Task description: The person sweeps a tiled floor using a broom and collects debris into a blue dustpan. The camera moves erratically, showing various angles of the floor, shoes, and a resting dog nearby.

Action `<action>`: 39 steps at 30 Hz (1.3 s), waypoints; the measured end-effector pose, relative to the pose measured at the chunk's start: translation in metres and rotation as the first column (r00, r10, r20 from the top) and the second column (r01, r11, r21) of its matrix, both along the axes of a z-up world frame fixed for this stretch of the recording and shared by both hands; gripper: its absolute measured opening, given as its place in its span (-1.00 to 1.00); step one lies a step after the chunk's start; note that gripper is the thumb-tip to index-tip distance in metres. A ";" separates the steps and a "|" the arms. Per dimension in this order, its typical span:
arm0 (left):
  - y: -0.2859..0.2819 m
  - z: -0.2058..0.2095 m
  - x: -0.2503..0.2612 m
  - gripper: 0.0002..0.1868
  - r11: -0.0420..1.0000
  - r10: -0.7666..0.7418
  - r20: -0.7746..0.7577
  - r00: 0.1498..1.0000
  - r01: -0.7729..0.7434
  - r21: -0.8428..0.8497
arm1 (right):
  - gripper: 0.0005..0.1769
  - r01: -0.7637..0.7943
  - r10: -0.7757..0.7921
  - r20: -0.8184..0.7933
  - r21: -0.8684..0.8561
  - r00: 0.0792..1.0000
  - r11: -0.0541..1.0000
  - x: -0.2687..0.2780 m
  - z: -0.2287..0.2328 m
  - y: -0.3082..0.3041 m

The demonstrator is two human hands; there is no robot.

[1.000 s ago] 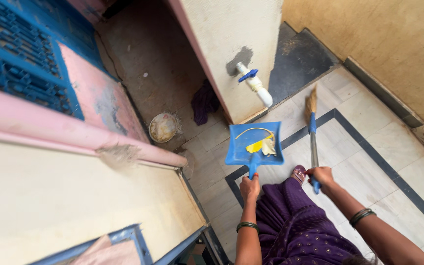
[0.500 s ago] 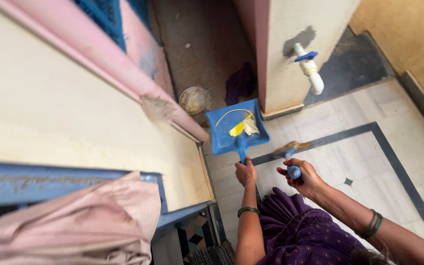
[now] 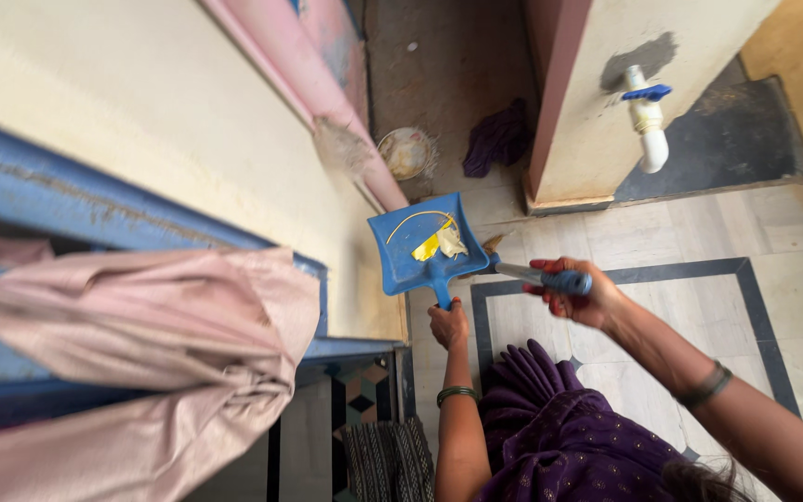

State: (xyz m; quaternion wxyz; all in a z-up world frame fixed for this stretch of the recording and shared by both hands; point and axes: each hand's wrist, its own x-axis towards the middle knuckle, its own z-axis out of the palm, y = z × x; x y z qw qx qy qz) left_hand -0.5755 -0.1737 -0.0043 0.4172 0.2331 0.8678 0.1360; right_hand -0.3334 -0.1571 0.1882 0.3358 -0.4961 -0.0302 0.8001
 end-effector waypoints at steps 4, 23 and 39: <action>-0.015 -0.003 -0.002 -0.41 0.999 0.030 -0.010 0.999 -0.031 -0.025 | -0.54 -0.007 0.008 0.011 -0.113 1.000 0.994 0.010 -0.066 0.006; -0.095 0.010 -0.048 -0.43 0.983 0.182 -0.075 0.980 -0.183 -0.004 | -0.80 -0.358 0.375 0.209 -0.113 0.903 0.927 -0.048 -0.143 -0.059; -0.105 0.008 -0.038 -0.43 0.984 0.178 -0.039 0.983 -0.177 0.017 | -0.83 -0.429 0.494 0.398 -0.246 0.773 0.869 -0.041 -0.183 -0.100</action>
